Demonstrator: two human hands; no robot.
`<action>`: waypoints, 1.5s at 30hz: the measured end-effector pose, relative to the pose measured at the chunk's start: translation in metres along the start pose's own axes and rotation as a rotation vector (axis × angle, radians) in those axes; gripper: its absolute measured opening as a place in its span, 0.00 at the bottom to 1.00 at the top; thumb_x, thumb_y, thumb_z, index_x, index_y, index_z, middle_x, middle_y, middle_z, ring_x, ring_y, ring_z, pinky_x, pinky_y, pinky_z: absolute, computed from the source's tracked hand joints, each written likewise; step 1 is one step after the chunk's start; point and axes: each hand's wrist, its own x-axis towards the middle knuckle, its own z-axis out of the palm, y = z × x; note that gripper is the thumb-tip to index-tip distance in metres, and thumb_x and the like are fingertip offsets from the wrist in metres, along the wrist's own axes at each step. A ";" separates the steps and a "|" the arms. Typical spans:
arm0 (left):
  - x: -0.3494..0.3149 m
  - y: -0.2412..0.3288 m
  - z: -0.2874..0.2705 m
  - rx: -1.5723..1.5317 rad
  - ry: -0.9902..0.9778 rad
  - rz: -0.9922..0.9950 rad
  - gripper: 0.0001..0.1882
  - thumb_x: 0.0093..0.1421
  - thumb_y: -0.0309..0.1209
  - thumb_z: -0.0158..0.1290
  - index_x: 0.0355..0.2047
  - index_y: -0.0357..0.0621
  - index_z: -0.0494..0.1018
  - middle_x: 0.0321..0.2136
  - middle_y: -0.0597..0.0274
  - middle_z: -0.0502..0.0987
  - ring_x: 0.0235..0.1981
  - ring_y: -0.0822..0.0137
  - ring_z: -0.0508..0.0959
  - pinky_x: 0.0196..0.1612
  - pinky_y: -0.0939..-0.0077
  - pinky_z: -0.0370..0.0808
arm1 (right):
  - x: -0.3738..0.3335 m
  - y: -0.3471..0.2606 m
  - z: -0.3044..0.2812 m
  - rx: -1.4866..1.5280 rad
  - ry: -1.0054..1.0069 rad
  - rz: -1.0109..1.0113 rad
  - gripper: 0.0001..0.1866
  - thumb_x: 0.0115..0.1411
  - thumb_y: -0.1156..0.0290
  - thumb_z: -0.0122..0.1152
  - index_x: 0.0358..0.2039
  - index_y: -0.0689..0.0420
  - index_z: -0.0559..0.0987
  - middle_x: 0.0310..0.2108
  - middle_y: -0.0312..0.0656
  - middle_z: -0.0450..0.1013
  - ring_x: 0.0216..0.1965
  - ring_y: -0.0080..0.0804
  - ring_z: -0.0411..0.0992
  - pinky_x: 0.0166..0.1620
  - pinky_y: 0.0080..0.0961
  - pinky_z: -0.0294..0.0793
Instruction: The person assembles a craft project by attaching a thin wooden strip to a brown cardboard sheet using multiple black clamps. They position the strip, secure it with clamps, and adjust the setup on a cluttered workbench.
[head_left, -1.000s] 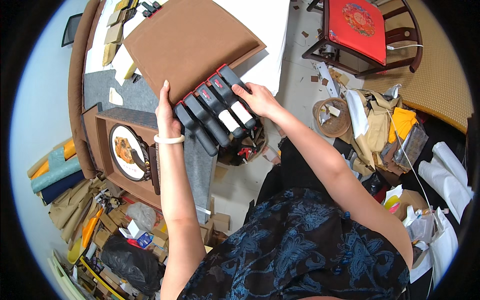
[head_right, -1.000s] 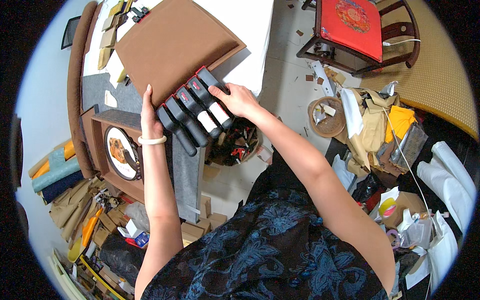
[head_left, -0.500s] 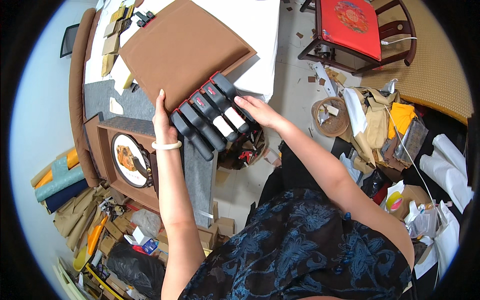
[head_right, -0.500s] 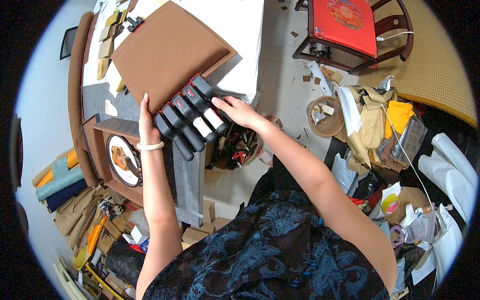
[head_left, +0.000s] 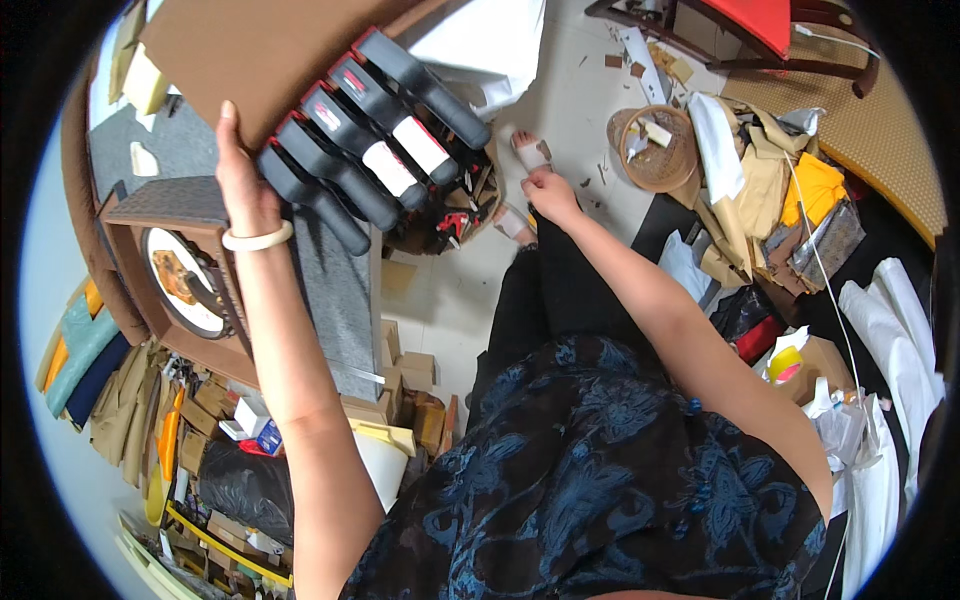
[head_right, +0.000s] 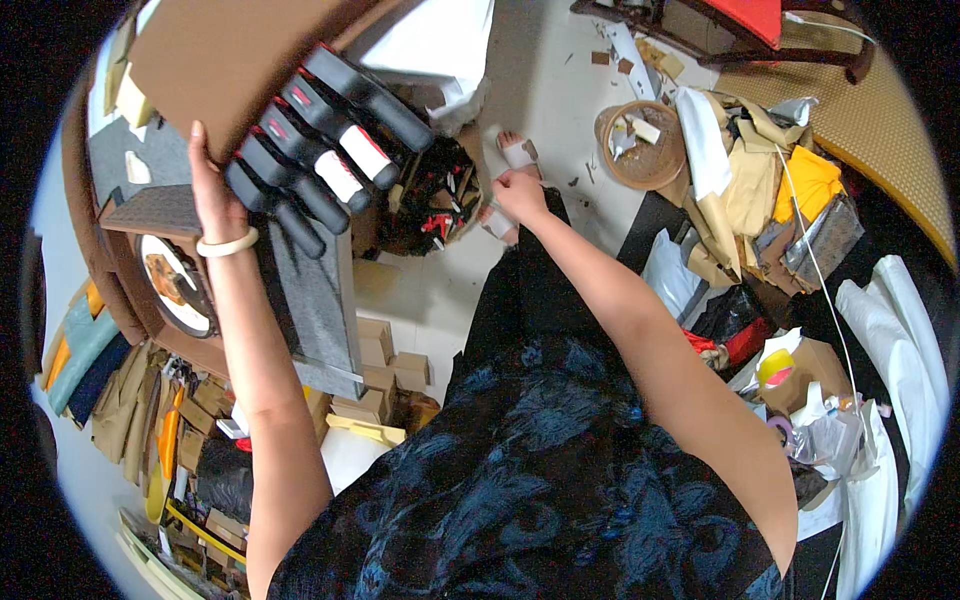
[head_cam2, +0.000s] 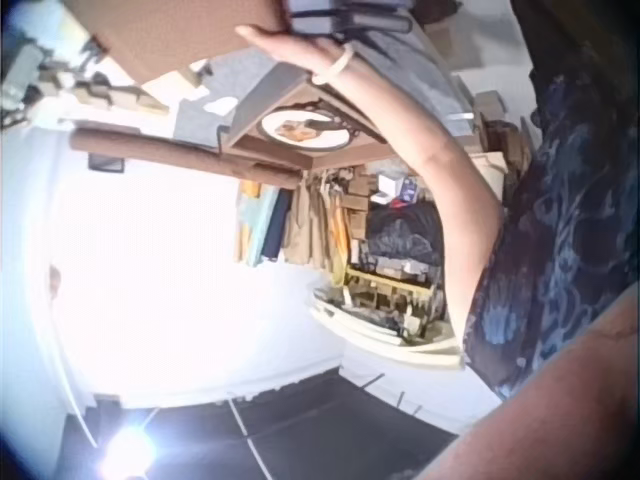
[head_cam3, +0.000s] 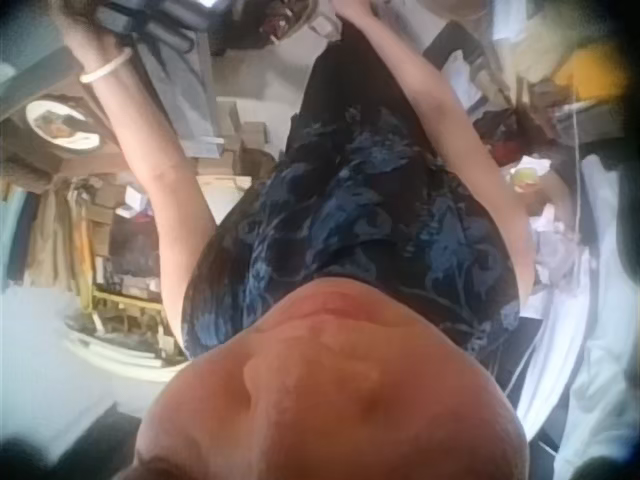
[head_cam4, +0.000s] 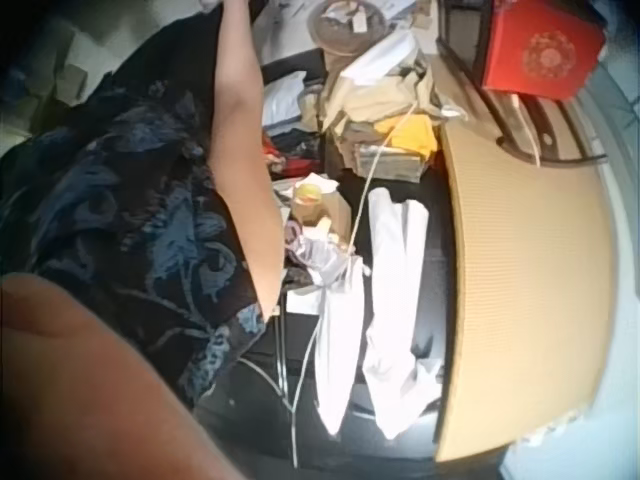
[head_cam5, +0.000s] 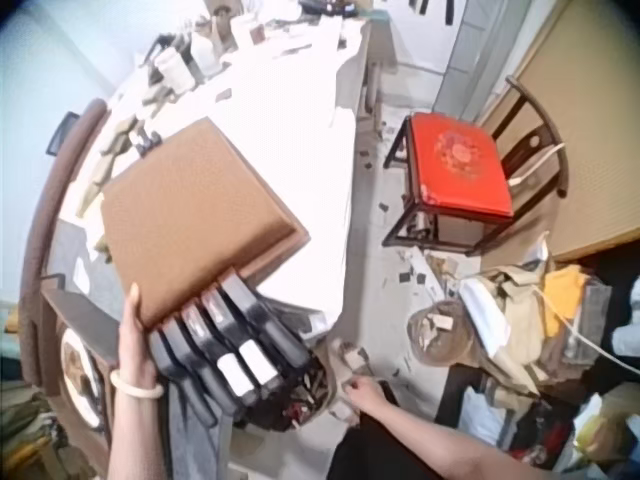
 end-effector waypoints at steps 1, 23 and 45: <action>0.000 -0.002 0.000 0.055 0.022 0.045 0.35 0.64 0.51 0.57 0.62 0.39 0.67 0.59 0.56 0.72 0.60 0.59 0.72 0.64 0.65 0.66 | 0.005 0.009 0.015 -0.065 -0.039 0.014 0.16 0.59 0.59 0.60 0.37 0.60 0.83 0.33 0.49 0.81 0.38 0.44 0.80 0.44 0.37 0.77; -0.214 -0.584 -0.207 0.958 -0.013 -0.331 0.07 0.61 0.29 0.55 0.38 0.41 0.77 0.28 0.53 0.81 0.33 0.52 0.82 0.41 0.61 0.78 | 0.000 0.147 0.226 -0.260 -0.332 -0.024 0.14 0.62 0.63 0.52 0.33 0.54 0.84 0.35 0.55 0.79 0.40 0.55 0.77 0.49 0.46 0.76; -0.064 -0.621 -0.135 1.633 -0.446 0.471 0.20 0.62 0.28 0.51 0.55 0.41 0.70 0.53 0.56 0.75 0.54 0.54 0.73 0.57 0.59 0.69 | -0.043 0.178 0.242 -0.002 -0.297 0.056 0.12 0.60 0.64 0.57 0.36 0.56 0.83 0.34 0.51 0.80 0.39 0.52 0.78 0.45 0.42 0.77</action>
